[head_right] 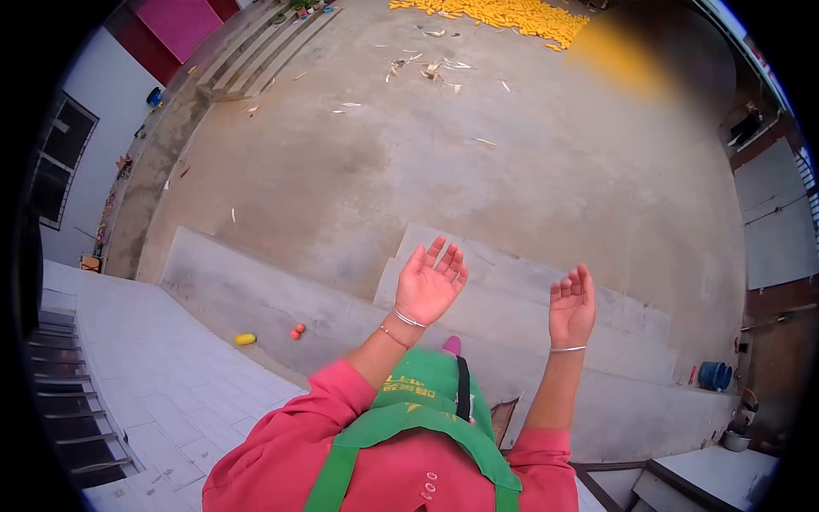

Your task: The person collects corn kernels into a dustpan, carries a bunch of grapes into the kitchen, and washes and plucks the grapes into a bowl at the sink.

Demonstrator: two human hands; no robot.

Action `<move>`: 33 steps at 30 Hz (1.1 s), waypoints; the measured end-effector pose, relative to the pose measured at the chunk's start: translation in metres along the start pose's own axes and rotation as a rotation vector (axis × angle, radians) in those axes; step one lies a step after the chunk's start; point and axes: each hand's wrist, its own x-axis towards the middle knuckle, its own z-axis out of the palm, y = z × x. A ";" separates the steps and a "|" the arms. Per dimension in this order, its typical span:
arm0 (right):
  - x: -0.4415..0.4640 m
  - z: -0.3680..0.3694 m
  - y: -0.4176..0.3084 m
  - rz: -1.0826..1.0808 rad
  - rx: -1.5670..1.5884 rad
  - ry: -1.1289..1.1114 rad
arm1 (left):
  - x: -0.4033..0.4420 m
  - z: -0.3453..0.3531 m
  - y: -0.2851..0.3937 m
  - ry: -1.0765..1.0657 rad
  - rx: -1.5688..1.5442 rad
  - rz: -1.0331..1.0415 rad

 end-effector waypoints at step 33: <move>0.482 0.306 0.596 0.872 -0.331 -0.590 | 0.338 -0.104 0.508 -0.116 -0.270 0.978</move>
